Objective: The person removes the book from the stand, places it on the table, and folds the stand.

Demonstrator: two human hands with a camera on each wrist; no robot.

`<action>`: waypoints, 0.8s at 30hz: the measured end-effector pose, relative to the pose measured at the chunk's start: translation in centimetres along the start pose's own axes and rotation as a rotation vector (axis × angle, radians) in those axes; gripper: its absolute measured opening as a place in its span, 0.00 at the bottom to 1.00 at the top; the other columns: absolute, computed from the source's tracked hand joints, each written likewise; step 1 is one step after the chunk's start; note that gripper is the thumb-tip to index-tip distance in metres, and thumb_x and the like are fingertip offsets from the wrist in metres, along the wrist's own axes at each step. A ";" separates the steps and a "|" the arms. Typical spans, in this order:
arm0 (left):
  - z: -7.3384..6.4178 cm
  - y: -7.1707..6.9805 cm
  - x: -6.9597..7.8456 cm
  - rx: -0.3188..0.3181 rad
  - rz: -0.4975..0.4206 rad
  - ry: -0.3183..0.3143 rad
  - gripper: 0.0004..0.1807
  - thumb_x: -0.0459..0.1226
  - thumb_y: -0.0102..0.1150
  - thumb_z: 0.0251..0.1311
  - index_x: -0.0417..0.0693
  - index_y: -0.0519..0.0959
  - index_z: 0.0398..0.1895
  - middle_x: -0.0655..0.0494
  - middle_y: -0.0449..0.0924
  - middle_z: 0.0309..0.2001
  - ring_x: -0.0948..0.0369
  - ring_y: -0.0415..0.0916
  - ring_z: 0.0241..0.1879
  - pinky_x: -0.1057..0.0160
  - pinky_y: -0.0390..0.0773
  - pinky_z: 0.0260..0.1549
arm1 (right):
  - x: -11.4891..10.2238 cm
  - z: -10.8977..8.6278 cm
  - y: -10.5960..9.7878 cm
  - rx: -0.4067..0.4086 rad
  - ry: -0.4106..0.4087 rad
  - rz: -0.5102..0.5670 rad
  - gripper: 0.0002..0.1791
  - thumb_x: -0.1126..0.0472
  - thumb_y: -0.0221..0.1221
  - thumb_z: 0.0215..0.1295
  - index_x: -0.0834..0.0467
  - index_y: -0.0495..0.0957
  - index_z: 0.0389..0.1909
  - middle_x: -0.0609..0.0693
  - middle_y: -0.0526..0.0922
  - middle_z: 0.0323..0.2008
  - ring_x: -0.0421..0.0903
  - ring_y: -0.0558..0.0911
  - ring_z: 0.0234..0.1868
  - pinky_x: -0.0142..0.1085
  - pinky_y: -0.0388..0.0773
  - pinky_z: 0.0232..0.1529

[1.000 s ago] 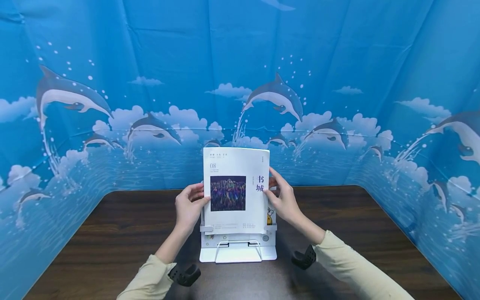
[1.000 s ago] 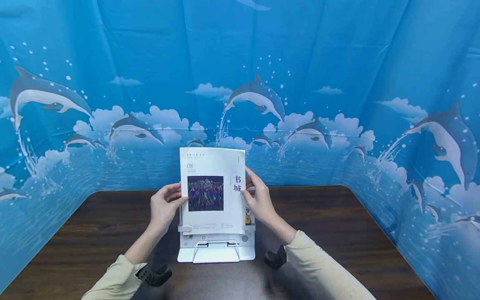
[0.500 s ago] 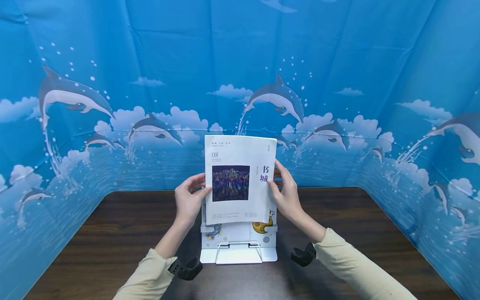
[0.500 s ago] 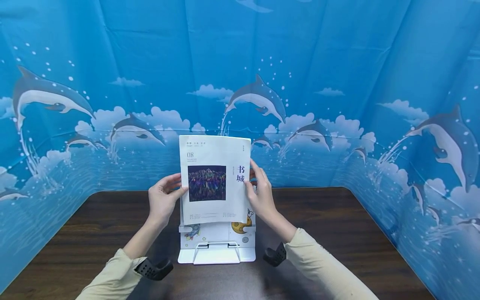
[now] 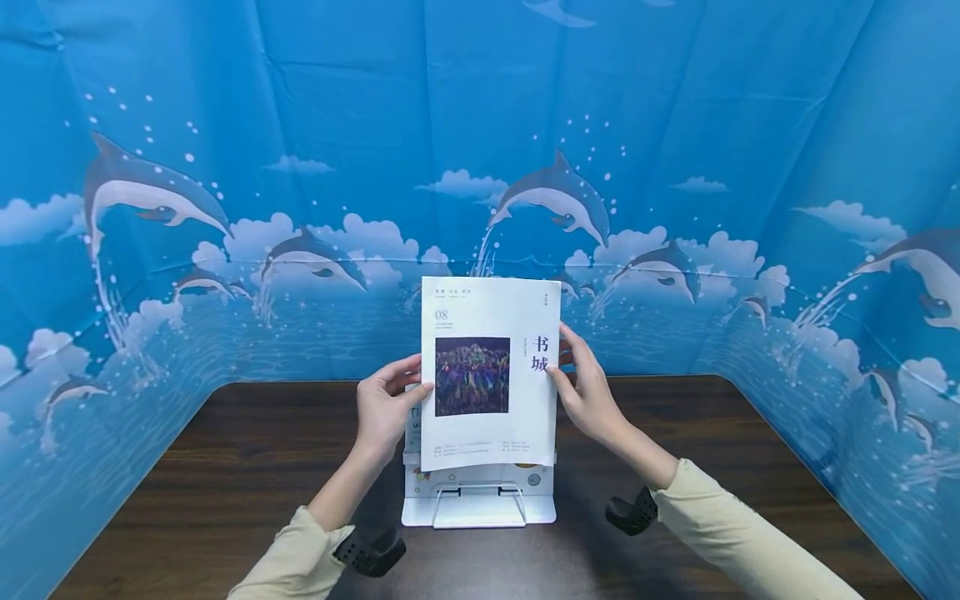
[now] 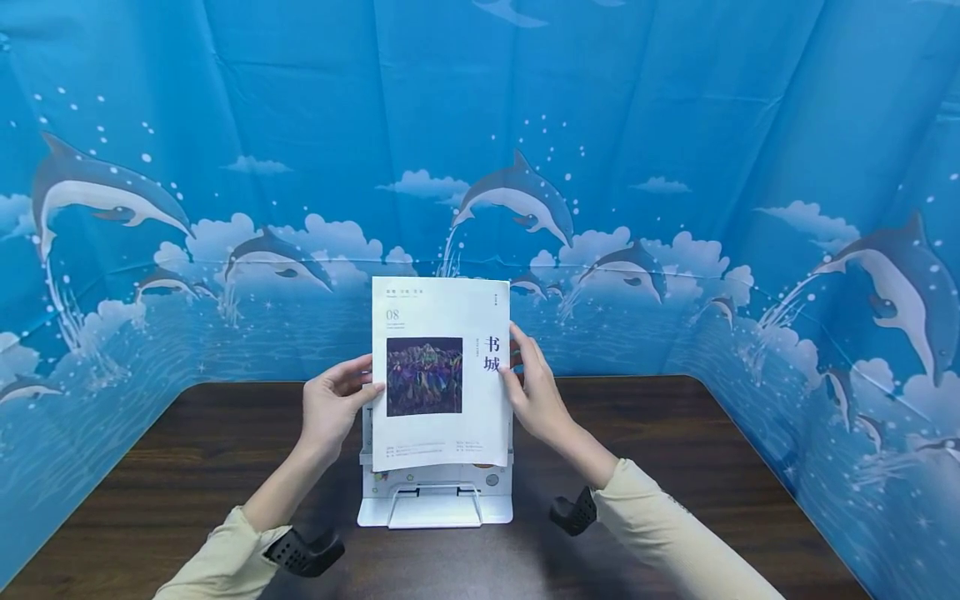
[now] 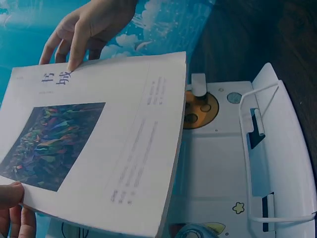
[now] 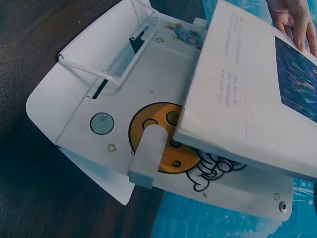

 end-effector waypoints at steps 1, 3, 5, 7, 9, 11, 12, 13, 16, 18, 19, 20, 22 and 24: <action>-0.1 0.1 0.0 -0.009 0.007 -0.002 0.22 0.21 0.63 0.44 0.37 0.78 0.47 0.43 0.79 0.43 0.64 0.76 0.34 0.73 0.77 0.30 | 0.5 -0.1 -0.1 -0.008 0.008 0.005 0.32 0.79 0.50 0.58 0.73 0.52 0.63 0.67 0.69 0.44 0.54 0.73 0.38 0.38 0.75 0.30; -0.3 0.4 0.1 -0.032 0.015 -0.003 0.22 0.22 0.63 0.44 0.37 0.78 0.47 0.43 0.79 0.43 0.63 0.76 0.35 0.73 0.76 0.30 | 1.6 -0.3 -0.2 -0.023 0.031 0.017 0.32 0.78 0.50 0.59 0.70 0.52 0.65 0.65 0.70 0.45 0.52 0.73 0.38 0.38 0.75 0.32; -0.5 0.7 0.1 -0.056 0.019 -0.011 0.22 0.22 0.63 0.44 0.37 0.78 0.47 0.43 0.79 0.43 0.61 0.77 0.36 0.72 0.76 0.29 | 2.1 -0.6 -0.5 -0.041 0.057 0.020 0.32 0.76 0.51 0.60 0.68 0.52 0.65 0.62 0.70 0.45 0.51 0.73 0.39 0.35 0.75 0.33; -0.8 1.0 0.0 -0.078 0.015 -0.023 0.22 0.22 0.63 0.44 0.37 0.78 0.47 0.43 0.79 0.43 0.58 0.77 0.37 0.72 0.76 0.30 | 2.5 -0.8 -0.7 -0.058 0.089 0.024 0.32 0.75 0.51 0.61 0.66 0.52 0.66 0.61 0.70 0.45 0.50 0.73 0.40 0.33 0.75 0.35; -1.1 1.4 -0.2 -0.096 0.006 -0.042 0.22 0.21 0.63 0.45 0.36 0.77 0.47 0.43 0.79 0.43 0.56 0.77 0.38 0.72 0.76 0.31 | 2.9 -1.0 -1.0 -0.076 0.119 0.036 0.32 0.75 0.50 0.61 0.65 0.52 0.66 0.60 0.70 0.45 0.50 0.73 0.40 0.33 0.75 0.36; -1.4 1.8 -0.3 -0.109 -0.001 -0.057 0.22 0.21 0.62 0.45 0.36 0.77 0.47 0.43 0.78 0.44 0.54 0.76 0.39 0.72 0.76 0.32 | 3.1 -1.3 -1.3 -0.088 0.146 0.037 0.32 0.75 0.50 0.61 0.65 0.52 0.66 0.60 0.70 0.45 0.50 0.73 0.40 0.34 0.76 0.35; -1.5 1.9 -0.3 -0.114 -0.006 -0.064 0.22 0.21 0.62 0.45 0.35 0.77 0.47 0.43 0.78 0.44 0.53 0.76 0.39 0.72 0.76 0.32 | 3.2 -1.4 -1.5 -0.093 0.159 0.038 0.32 0.75 0.50 0.61 0.65 0.52 0.66 0.60 0.70 0.45 0.50 0.73 0.40 0.34 0.76 0.35; -1.6 2.1 -0.3 -0.120 -0.005 -0.069 0.22 0.22 0.62 0.45 0.35 0.77 0.47 0.43 0.78 0.44 0.53 0.76 0.40 0.72 0.76 0.32 | 3.3 -1.5 -1.6 -0.096 0.173 0.037 0.32 0.75 0.50 0.61 0.65 0.52 0.66 0.60 0.70 0.45 0.50 0.73 0.39 0.34 0.76 0.34; -2.0 2.7 -0.3 -0.136 -0.008 -0.091 0.22 0.22 0.62 0.45 0.36 0.77 0.48 0.44 0.78 0.45 0.54 0.76 0.40 0.72 0.75 0.33 | 3.7 -1.9 -2.1 -0.107 0.217 0.046 0.32 0.75 0.51 0.61 0.65 0.53 0.66 0.60 0.70 0.44 0.50 0.73 0.37 0.34 0.76 0.33; -2.3 3.0 -0.3 -0.144 -0.007 -0.105 0.22 0.22 0.63 0.45 0.36 0.77 0.48 0.45 0.78 0.45 0.54 0.76 0.40 0.72 0.76 0.34 | 4.1 -2.1 -2.4 -0.119 0.252 0.066 0.32 0.75 0.51 0.61 0.66 0.53 0.66 0.60 0.70 0.43 0.50 0.74 0.36 0.34 0.76 0.32; -2.5 3.2 -0.2 -0.150 -0.004 -0.112 0.22 0.22 0.63 0.45 0.36 0.77 0.48 0.45 0.78 0.45 0.55 0.76 0.40 0.71 0.76 0.34 | 4.2 -2.2 -2.6 -0.126 0.272 0.080 0.32 0.75 0.50 0.61 0.66 0.53 0.66 0.60 0.70 0.43 0.50 0.74 0.36 0.35 0.76 0.32; -2.6 3.4 -0.2 -0.158 -0.006 -0.119 0.22 0.22 0.62 0.45 0.36 0.77 0.48 0.45 0.78 0.45 0.55 0.76 0.40 0.71 0.77 0.34 | 4.4 -2.4 -2.7 -0.134 0.289 0.094 0.31 0.75 0.50 0.61 0.67 0.52 0.65 0.61 0.70 0.43 0.51 0.74 0.35 0.36 0.76 0.31; -3.0 3.9 -0.2 -0.177 -0.008 -0.132 0.22 0.22 0.62 0.46 0.36 0.76 0.49 0.45 0.77 0.46 0.55 0.76 0.41 0.69 0.77 0.36 | 4.8 -2.7 -3.0 -0.151 0.331 0.117 0.31 0.76 0.50 0.61 0.67 0.52 0.65 0.61 0.69 0.43 0.51 0.74 0.34 0.36 0.76 0.31; -3.4 4.4 -0.2 -0.200 -0.022 -0.149 0.22 0.22 0.61 0.47 0.36 0.75 0.50 0.44 0.76 0.47 0.54 0.76 0.42 0.67 0.78 0.37 | 5.1 -3.0 -3.4 -0.172 0.360 0.131 0.32 0.76 0.50 0.61 0.68 0.51 0.65 0.62 0.69 0.43 0.51 0.74 0.34 0.35 0.75 0.31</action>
Point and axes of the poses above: each hand's wrist, its own z-axis towards the middle knuckle, its own y-axis out of the palm, x = y × z, the point moved 7 cm from there along z, towards the middle knuckle
